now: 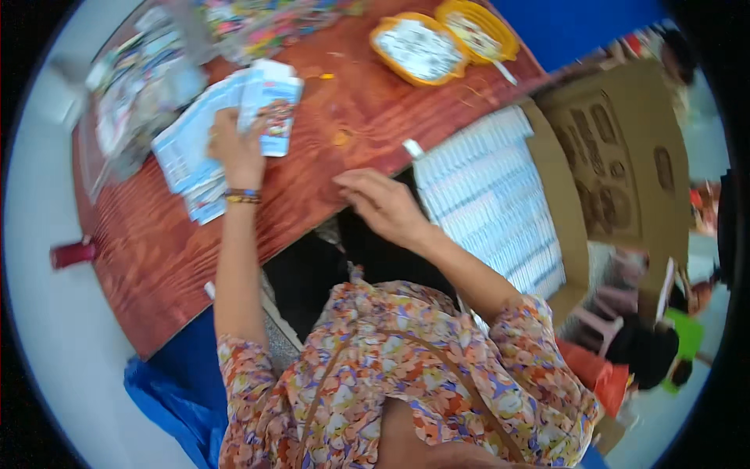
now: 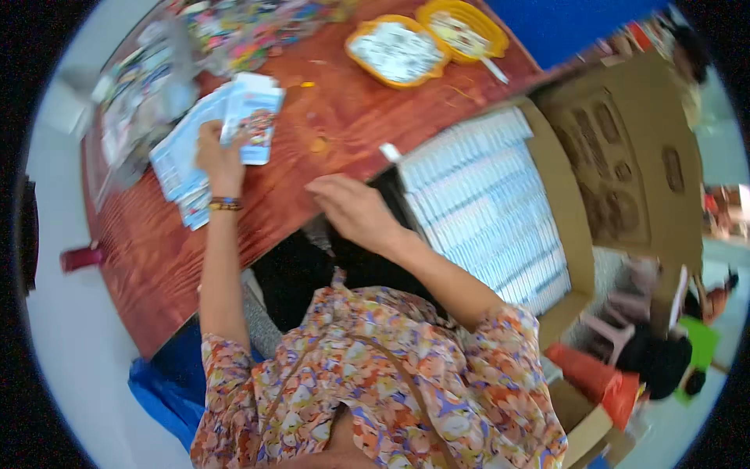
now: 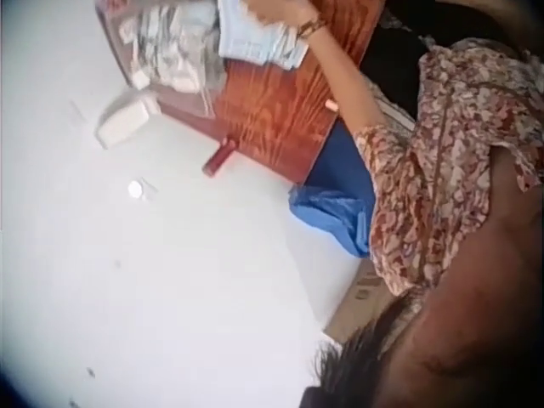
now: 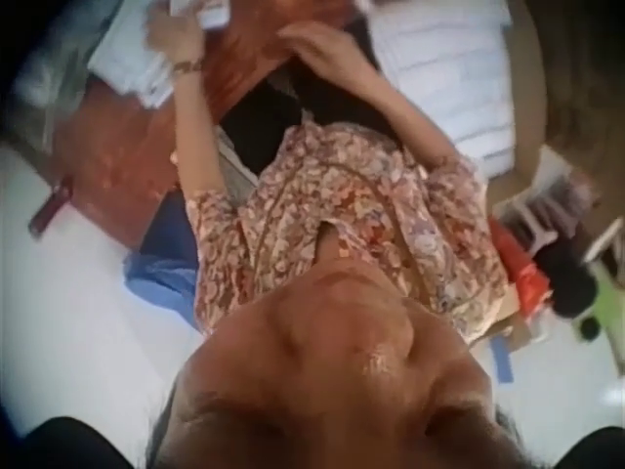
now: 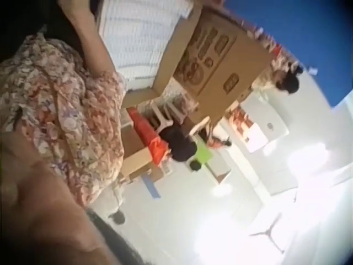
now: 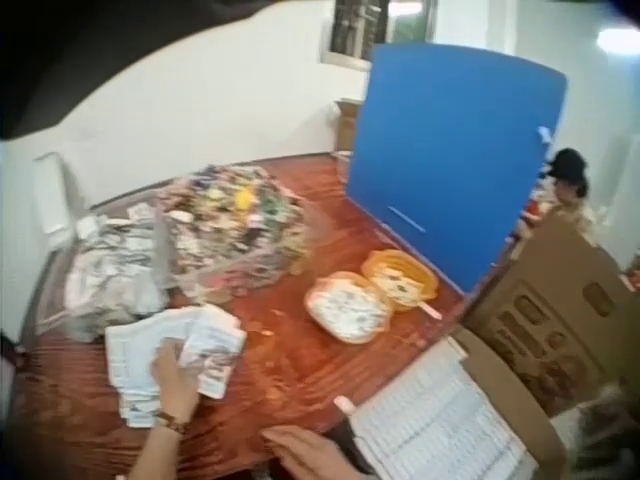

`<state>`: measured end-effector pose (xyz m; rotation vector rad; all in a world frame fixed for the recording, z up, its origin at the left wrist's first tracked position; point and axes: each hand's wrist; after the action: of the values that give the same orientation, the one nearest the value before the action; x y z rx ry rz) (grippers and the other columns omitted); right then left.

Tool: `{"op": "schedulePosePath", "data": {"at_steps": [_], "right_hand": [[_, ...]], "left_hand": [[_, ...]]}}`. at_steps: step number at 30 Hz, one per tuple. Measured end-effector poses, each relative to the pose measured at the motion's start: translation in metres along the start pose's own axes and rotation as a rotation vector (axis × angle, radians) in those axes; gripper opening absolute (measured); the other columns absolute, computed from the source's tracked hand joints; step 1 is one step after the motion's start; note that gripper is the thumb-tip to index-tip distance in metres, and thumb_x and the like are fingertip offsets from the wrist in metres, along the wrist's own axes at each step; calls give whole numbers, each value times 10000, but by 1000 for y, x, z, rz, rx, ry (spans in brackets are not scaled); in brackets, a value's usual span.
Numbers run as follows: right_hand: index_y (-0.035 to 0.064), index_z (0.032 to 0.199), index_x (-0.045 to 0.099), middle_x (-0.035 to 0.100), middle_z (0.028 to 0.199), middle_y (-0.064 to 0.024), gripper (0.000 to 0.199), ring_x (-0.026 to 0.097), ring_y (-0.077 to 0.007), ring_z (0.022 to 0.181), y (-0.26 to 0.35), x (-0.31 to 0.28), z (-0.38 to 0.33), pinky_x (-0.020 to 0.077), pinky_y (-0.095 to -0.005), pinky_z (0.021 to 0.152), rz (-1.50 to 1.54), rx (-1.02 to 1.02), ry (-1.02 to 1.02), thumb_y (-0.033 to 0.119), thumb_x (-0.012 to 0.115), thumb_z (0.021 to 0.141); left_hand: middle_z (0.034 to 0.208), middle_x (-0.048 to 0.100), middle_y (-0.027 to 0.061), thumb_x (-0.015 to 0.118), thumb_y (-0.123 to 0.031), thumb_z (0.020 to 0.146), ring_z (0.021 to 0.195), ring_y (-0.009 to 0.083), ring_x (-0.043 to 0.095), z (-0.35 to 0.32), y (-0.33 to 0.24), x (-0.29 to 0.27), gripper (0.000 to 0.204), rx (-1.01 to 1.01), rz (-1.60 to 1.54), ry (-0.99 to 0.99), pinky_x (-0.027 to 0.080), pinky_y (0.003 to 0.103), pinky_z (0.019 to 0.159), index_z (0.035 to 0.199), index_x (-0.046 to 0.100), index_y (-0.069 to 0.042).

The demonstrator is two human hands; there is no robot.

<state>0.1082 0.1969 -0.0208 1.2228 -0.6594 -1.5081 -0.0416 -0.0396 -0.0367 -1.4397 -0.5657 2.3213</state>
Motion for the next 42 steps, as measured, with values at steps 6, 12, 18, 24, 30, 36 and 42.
{"op": "schedulePosePath", "data": {"at_steps": [6,12,18,24,30,36,42], "right_hand": [[-11,1181,637,676,1031,-67,232,657,-133,958,8,-30,64,518,-275,849,135,138,8,57,578,967],[-11,1171,644,668,1006,-39,268,632,-106,892,14,-17,154,511,-268,802,172,194,204,152,632,958],[18,992,686,638,850,4,194,615,-64,787,6,-3,168,508,-216,687,179,155,506,199,692,922],[59,896,653,596,722,50,125,589,-20,649,18,14,157,473,-182,523,345,404,506,173,652,946],[35,922,655,653,833,11,153,614,-29,701,6,19,161,504,-194,563,256,296,565,182,634,964],[1,1081,622,647,1131,-91,168,632,-147,1037,11,36,139,541,-298,841,330,116,131,130,613,973],[0,1240,590,523,1358,-137,332,596,-204,1157,14,70,93,517,-320,934,181,-59,69,-35,633,913]], "left_hand": [[967,699,129,746,-235,822,943,298,620,-9,-27,-38,294,-20,-360,3,378,420,928,1065,670,-88],[918,692,45,700,-71,892,887,83,615,-32,-20,-80,156,-152,-767,237,493,259,772,1012,658,19],[954,686,15,670,-82,926,880,65,609,-58,0,-91,125,-275,-950,327,502,249,782,1013,642,3],[1325,489,142,861,-473,612,1184,298,480,-75,-27,-107,1048,291,90,124,281,485,1029,1444,408,-26],[1199,540,147,912,-333,588,1086,326,533,-77,-32,-104,915,159,-89,196,434,443,936,1334,489,-13],[1072,591,160,909,-268,626,953,332,611,-86,-25,-106,763,-72,-191,81,515,410,788,1239,529,-19],[971,670,143,848,-190,738,852,277,672,-91,-35,-92,556,-378,-486,57,531,374,757,1183,574,1]]}}
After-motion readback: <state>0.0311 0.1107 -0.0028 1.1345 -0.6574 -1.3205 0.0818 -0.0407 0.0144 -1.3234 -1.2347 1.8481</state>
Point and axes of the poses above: each hand's wrist, its own z-axis towards the middle knuckle, its own x-axis out of the palm, y = z × x
